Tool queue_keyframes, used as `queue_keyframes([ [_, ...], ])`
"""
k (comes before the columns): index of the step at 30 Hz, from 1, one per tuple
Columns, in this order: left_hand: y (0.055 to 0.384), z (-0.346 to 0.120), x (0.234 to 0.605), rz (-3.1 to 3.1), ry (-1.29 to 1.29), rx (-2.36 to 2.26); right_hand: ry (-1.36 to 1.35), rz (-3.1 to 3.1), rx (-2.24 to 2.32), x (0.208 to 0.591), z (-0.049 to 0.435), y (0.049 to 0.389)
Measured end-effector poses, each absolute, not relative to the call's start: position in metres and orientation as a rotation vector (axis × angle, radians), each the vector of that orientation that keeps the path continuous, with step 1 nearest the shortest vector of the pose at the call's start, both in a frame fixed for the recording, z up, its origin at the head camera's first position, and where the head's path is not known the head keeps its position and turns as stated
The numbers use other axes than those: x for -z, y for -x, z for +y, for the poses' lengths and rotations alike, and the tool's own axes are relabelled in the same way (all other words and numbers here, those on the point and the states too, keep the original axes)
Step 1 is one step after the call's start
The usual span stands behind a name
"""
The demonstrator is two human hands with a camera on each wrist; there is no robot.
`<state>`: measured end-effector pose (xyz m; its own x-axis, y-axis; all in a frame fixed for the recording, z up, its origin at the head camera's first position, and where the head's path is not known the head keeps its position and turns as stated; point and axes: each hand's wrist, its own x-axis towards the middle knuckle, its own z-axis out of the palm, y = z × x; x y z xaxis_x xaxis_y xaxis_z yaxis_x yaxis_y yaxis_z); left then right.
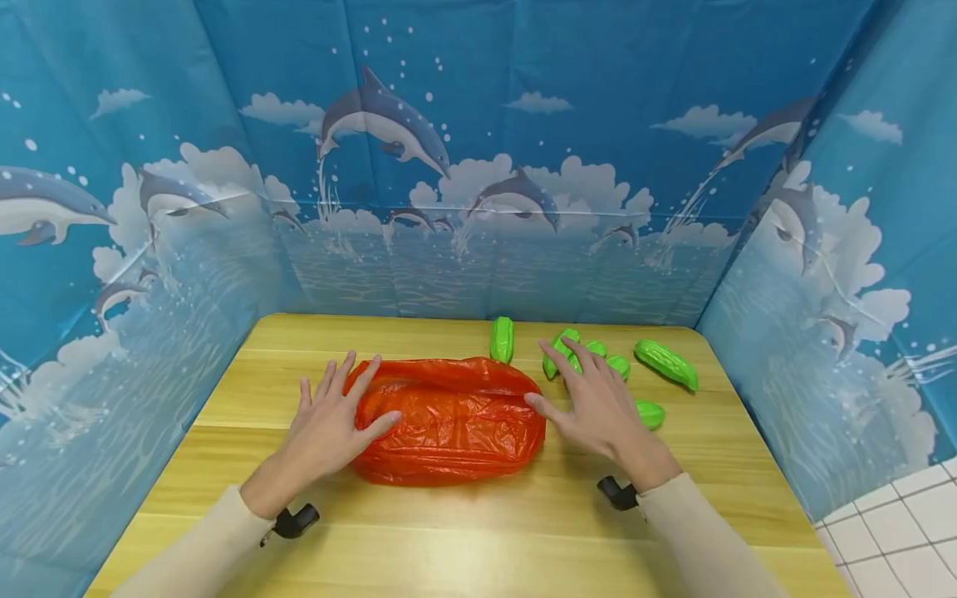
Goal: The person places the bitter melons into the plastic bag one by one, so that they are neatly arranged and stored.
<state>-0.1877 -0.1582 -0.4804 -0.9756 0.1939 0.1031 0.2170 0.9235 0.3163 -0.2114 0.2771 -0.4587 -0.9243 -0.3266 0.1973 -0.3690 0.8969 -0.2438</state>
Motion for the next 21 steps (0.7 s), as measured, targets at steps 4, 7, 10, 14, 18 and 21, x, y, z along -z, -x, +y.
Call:
queue_keyframes([
  [4, 0.193, -0.166, 0.483, -3.041, 0.318, 0.577, -0.543, -2.915, -0.438, 0.457, 0.279, 0.226],
  [7, 0.197, -0.173, 0.485, -3.071, 0.307, 0.656, -0.55, -2.918, -0.469, 0.457, 0.28, 0.237],
  [10, 0.2, -0.178, 0.486, -3.098, 0.303, 0.745, -0.577, -2.921, -0.482, 0.454, 0.28, 0.249],
  [14, 0.204, -0.182, 0.486, -3.11, 0.317, 0.838, -0.617, -2.942, -0.486, 0.448, 0.277, 0.267],
  [18, 0.205, -0.185, 0.486, -3.103, 0.362, 0.881, -0.64, -2.988, -0.504, 0.444, 0.275, 0.285],
  [21, 0.205, -0.186, 0.485, -3.094, 0.401, 0.904, -0.662, -3.023, -0.548, 0.442, 0.274, 0.298],
])
